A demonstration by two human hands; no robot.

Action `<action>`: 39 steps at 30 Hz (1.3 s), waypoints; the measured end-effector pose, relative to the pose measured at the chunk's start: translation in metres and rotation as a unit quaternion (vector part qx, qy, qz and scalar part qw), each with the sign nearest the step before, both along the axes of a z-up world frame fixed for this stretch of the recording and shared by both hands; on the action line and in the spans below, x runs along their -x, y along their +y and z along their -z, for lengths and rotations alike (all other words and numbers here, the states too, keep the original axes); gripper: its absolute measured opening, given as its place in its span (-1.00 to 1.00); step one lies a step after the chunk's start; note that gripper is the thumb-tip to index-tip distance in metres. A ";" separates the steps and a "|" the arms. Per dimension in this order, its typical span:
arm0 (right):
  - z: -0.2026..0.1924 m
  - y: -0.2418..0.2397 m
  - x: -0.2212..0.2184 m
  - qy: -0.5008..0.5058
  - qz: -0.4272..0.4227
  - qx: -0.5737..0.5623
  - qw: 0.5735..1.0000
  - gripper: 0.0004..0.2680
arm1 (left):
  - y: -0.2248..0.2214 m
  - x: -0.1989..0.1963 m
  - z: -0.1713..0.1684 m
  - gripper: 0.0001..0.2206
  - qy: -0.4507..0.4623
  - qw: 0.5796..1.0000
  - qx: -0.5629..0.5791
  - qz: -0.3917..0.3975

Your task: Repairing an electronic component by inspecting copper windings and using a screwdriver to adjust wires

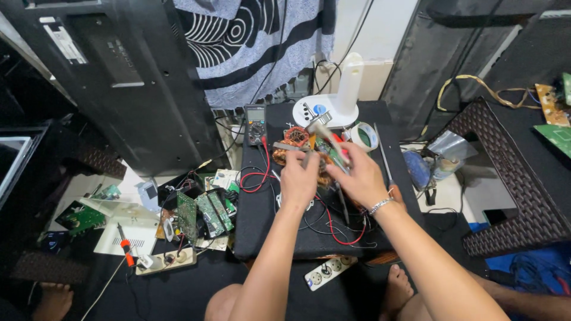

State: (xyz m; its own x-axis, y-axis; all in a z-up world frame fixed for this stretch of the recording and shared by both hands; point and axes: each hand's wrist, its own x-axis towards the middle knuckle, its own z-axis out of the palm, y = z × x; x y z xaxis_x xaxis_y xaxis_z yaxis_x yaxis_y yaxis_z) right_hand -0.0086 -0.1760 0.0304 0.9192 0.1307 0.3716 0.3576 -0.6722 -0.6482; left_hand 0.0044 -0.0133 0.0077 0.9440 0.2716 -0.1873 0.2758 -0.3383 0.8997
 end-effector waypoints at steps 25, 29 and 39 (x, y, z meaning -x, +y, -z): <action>0.082 -0.014 -0.038 -0.105 -0.073 0.078 0.989 -0.95 | 0.020 0.027 -0.048 -0.41 0.051 0.972 -0.033 0.228; 0.069 -0.006 -0.030 -0.046 -0.072 0.036 0.996 -0.93 | 0.019 0.029 -0.049 -0.42 0.033 0.958 -0.082 0.272; 0.073 -0.010 -0.037 0.103 -0.053 -0.062 0.991 -0.94 | 0.022 0.021 -0.024 -0.48 0.019 0.957 -0.073 0.282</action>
State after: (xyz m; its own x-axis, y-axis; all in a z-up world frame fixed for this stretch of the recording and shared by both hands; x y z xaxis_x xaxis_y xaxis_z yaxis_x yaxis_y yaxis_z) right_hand 0.0284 -0.1857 -0.0421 0.9607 0.1951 0.1976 0.2739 -0.5483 -0.7902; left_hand -0.0167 0.0086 0.0316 0.9414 -0.2521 -0.2241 0.0453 -0.5639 0.8246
